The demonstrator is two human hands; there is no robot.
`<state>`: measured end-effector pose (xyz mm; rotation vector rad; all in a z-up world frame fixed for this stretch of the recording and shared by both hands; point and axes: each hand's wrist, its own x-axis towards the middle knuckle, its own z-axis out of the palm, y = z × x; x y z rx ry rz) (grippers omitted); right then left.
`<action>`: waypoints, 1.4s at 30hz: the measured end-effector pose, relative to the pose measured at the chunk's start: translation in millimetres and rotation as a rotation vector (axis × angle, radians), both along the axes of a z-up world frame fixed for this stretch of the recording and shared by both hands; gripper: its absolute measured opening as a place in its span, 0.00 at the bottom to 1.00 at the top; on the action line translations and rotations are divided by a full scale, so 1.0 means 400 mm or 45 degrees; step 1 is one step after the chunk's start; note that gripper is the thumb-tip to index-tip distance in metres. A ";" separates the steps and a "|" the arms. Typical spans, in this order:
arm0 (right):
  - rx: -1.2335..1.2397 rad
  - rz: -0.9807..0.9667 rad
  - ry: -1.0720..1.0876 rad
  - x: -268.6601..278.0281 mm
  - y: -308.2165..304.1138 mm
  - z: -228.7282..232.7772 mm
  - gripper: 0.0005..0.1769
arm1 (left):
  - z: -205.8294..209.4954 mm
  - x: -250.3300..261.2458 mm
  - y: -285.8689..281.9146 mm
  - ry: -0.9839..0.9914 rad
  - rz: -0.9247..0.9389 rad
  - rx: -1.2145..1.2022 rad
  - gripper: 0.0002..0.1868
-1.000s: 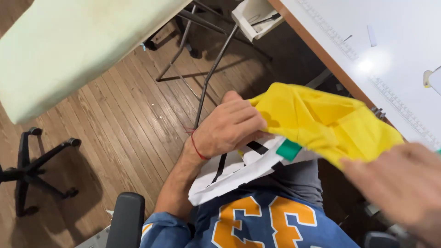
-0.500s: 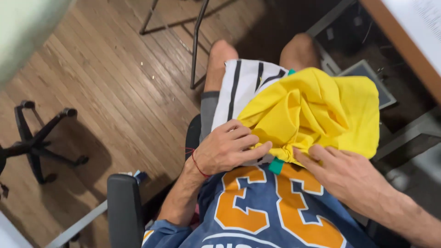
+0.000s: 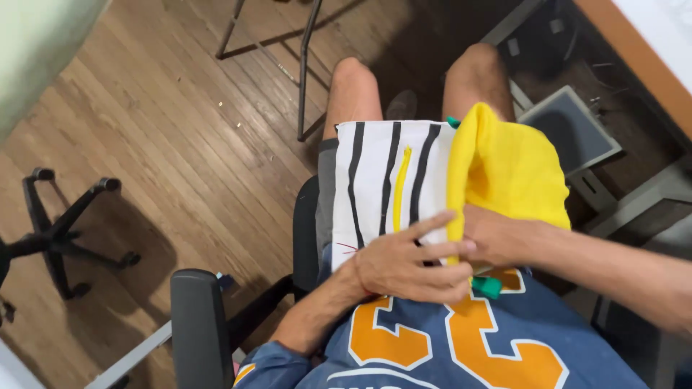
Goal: Sewing a striped fabric pouch using an industrial sewing machine
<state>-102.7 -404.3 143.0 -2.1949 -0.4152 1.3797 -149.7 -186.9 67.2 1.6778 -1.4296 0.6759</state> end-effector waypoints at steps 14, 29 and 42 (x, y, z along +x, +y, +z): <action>-0.187 0.100 -0.579 -0.021 0.059 -0.254 0.14 | 0.028 0.011 -0.072 -0.040 -0.177 0.023 0.15; -0.308 0.206 -1.153 0.056 0.070 -0.452 0.31 | 0.201 0.284 0.276 0.235 0.689 0.598 0.16; -0.257 -0.296 -0.374 0.256 0.180 -0.377 0.37 | -0.132 0.026 0.101 0.565 0.741 0.808 0.46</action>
